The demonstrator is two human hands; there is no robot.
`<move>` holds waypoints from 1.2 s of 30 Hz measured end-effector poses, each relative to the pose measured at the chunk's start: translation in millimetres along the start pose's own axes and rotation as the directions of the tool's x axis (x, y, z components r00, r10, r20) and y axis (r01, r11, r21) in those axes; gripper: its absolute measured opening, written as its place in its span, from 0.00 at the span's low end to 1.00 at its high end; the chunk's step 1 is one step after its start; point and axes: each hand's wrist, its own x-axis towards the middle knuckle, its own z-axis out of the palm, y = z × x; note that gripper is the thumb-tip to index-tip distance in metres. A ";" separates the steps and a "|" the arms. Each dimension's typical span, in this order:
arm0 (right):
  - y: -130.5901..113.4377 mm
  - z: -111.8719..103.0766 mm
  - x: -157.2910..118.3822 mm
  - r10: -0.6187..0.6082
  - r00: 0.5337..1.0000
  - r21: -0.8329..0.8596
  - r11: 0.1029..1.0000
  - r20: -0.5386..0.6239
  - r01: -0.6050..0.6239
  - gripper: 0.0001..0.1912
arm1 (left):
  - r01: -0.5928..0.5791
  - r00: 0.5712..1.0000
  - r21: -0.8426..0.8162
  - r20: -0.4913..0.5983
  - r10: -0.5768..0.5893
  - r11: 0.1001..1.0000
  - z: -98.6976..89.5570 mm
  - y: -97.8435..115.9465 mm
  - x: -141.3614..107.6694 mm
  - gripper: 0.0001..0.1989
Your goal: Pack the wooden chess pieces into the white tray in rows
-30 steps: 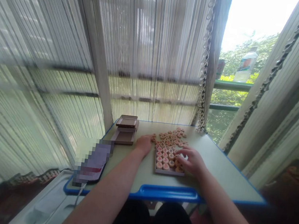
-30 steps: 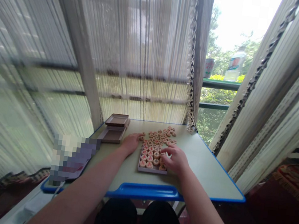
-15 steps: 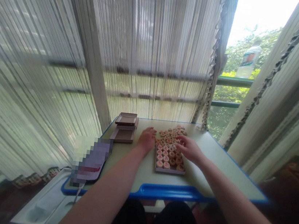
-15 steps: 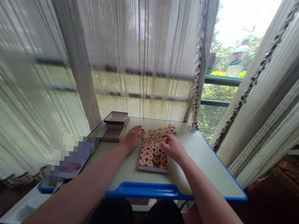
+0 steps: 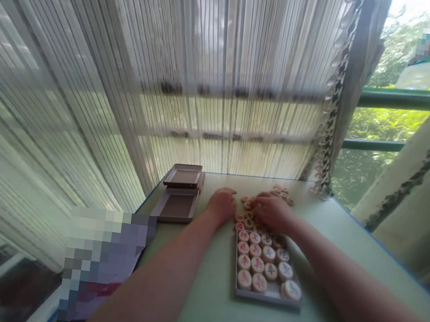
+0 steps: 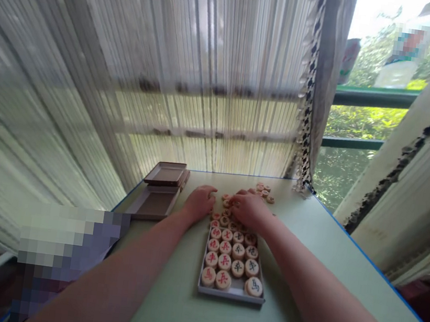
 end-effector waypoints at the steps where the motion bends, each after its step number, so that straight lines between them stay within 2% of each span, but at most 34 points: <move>1: 2.2 -0.6 -2.4 -0.013 1.000 -0.009 1.000 0.007 0.013 0.12 | -0.020 0.999 0.019 0.039 0.020 1.000 0.0 -1.4 0.6 0.14; 4: 4.4 -5.1 -6.5 0.004 1.000 -0.009 1.000 0.019 -0.003 0.12 | -0.058 0.994 0.007 0.092 0.057 0.998 -4.6 -5.8 3.5 0.14; 6: 2.4 -7.4 -6.3 0.015 1.000 -0.005 1.000 0.018 -0.015 0.12 | -0.042 0.994 -0.048 0.103 0.047 0.998 -8.5 -8.6 4.3 0.16; 9: -4.4 -8.9 -4.5 0.016 1.000 0.002 1.000 -0.015 -0.016 0.12 | 0.015 0.995 -0.155 0.096 0.000 0.988 -12.1 -11.3 3.1 0.17; 12: -14.3 -13.5 -4.3 0.010 0.999 -0.001 1.000 -0.042 -0.010 0.12 | 0.090 0.996 -0.302 0.037 -0.083 0.949 -11.7 -9.4 3.1 0.14; 14: -21.5 -20.1 -6.0 -0.029 1.000 -0.079 0.996 -0.007 0.028 0.12 | 0.157 0.986 -0.474 0.028 -0.164 0.866 -10.3 -4.5 4.8 0.12; 17: -30.5 -30.7 -9.3 -0.052 0.998 -0.232 0.971 0.036 0.059 0.12 | 0.198 0.973 -0.744 0.069 -0.222 0.638 -9.9 8.2 7.0 0.13; 20: -34.6 -34.9 -11.0 -0.006 0.996 -0.246 0.969 -0.084 -0.015 0.14 | 0.205 0.972 -0.872 0.129 -0.196 0.444 -14.1 22.5 4.9 0.15; 24: -35.0 -30.3 -10.7 0.006 0.976 -0.108 0.994 -0.219 -0.030 0.15 | 0.295 0.954 -0.890 0.253 -0.161 0.349 -23.6 34.3 -1.9 0.13; 26: -36.0 -27.4 -10.2 0.009 0.967 -0.008 1.000 -0.256 -0.011 0.14 | 0.311 0.949 -0.889 0.271 -0.162 0.336 -27.0 37.1 -4.8 0.11; 29: -39.6 -24.2 -9.2 0.097 0.942 0.207 0.978 -0.323 -0.030 0.11 | 0.321 0.946 -0.888 0.283 -0.160 0.330 -28.5 41.0 -9.1 0.10; 33: -41.9 -19.2 -7.6 0.204 0.925 0.406 0.912 -0.321 -0.060 0.08 | 0.334 0.942 -0.881 0.304 -0.140 0.334 -26.1 49.2 -15.5 0.11; 36: -38.1 -14.7 -6.9 0.284 0.912 0.497 0.861 -0.295 -0.107 0.12 | 0.350 0.936 -0.876 0.319 -0.147 0.330 -23.8 53.9 -18.7 0.12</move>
